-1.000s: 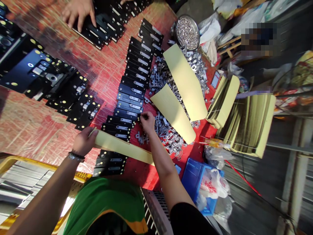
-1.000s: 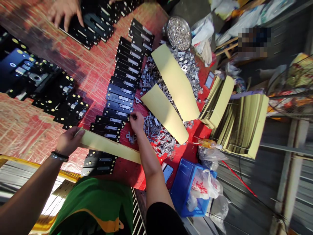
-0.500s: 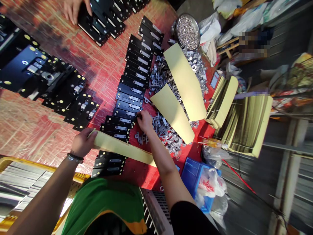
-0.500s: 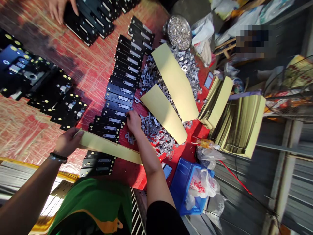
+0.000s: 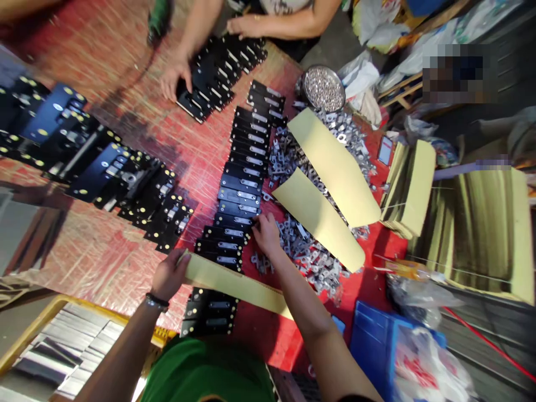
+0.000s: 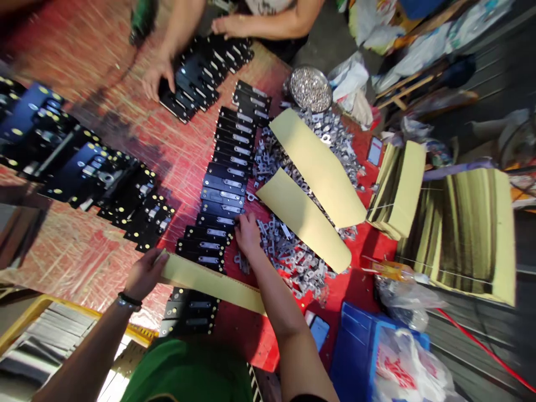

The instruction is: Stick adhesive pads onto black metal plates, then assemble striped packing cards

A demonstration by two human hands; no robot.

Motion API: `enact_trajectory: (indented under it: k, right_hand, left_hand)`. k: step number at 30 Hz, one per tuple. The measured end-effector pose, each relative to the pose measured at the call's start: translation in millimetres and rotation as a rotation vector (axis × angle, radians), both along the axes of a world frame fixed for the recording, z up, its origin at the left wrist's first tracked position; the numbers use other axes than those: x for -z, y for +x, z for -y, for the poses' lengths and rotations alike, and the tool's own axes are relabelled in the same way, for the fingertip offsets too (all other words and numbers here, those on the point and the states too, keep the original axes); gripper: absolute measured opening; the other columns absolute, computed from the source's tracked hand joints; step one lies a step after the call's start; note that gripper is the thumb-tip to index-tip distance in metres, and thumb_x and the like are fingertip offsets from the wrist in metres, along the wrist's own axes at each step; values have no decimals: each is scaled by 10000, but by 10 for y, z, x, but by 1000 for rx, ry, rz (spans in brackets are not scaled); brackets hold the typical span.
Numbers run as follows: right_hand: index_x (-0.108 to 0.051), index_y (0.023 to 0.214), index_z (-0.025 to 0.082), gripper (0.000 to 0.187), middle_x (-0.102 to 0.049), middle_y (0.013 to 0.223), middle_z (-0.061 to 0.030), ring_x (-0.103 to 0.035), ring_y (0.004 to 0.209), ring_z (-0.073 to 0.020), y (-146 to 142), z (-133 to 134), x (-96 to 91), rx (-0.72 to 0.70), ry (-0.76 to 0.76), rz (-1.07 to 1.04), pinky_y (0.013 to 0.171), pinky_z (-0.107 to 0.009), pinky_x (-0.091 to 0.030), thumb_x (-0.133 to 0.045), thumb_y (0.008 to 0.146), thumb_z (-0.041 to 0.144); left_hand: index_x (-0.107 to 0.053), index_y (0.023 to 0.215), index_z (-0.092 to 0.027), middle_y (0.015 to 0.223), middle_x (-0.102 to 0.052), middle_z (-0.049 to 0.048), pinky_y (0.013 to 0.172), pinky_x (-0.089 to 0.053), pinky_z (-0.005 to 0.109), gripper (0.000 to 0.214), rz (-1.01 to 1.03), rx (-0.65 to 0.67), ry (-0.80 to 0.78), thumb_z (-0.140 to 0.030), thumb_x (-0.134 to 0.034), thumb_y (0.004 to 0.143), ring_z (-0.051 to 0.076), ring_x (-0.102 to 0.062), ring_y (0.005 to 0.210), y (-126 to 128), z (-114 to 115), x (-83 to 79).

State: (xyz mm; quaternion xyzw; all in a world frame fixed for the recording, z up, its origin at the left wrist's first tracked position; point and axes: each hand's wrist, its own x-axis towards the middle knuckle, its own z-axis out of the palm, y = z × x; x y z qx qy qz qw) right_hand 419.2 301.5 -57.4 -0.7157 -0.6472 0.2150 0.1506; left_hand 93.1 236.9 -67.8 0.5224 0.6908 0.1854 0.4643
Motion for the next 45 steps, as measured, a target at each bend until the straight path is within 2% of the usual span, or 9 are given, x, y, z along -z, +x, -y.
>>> enact_trajectory:
  k: [7,13,19,25,29,32,36,40,45]
  right_hand:
    - [-635,1011,247,296,-585,1046,-82,-634,925,-257,28,-115,75,65,43,-87,865,-413,-569,-551,773,93]
    - [-597,861,214,295,-611,969,-77,-611,947,-284,236,-258,61,189,41,-86,876,-427,-538,-787,636,203]
    - [-614,898,190,129,-671,801,7,-624,735,-179,453,-392,14,282,0,-394,731,-304,-515,-652,782,232]
    - [-618,810,205,142,-695,793,8,-651,764,-184,366,-527,12,128,-107,-207,757,-291,-502,-685,725,112]
    - [-577,760,218,284,-699,834,-26,-635,811,-222,359,-584,-60,188,-78,-17,772,-323,-494,-827,630,180]
    - [-580,803,211,329,-657,761,19,-604,737,-193,437,-627,-107,248,-61,-204,701,-293,-485,-831,590,218]
    - [-590,802,189,256,-603,682,56,-560,649,-158,473,-707,-78,215,-46,-409,628,-260,-450,-702,585,116]
    - [-574,693,199,181,-607,733,5,-564,745,-189,392,-798,-21,91,47,-186,716,-298,-472,-643,611,53]
    - [-669,770,194,129,-657,953,-78,-588,875,-242,343,-715,-94,126,129,-4,830,-359,-481,-721,725,85]
  left_hand:
    - [-665,885,-246,807,-742,40,673,-521,326,366,74,-22,72,-580,-515,885,238,-692,761,-16,50,-27]
    - [-663,914,-238,785,-735,35,665,-517,319,365,118,-26,23,-571,-517,885,232,-677,740,-64,132,-111]
    - [-695,943,-236,792,-750,34,620,-494,293,376,0,-8,4,-579,-572,853,230,-676,739,-186,182,-38]
    - [-691,927,-243,792,-753,37,599,-496,303,389,-53,15,15,-597,-543,863,245,-684,736,-160,147,-106]
    - [-692,926,-252,765,-748,26,574,-483,299,379,-70,23,25,-594,-541,867,241,-679,698,-117,119,-137]
    - [-695,937,-248,781,-754,27,594,-499,303,387,-44,11,34,-601,-555,863,241,-687,713,-110,113,-109]
    - [-696,923,-239,785,-752,30,609,-506,301,400,-6,-14,42,-613,-571,854,237,-683,724,-109,117,-83]
    - [-686,925,-231,798,-746,37,628,-514,301,398,21,-52,49,-607,-571,865,229,-673,732,-104,107,-114]
    - [-693,949,-219,838,-753,49,641,-515,301,408,-2,-33,45,-599,-565,872,226,-679,756,-145,91,-177]
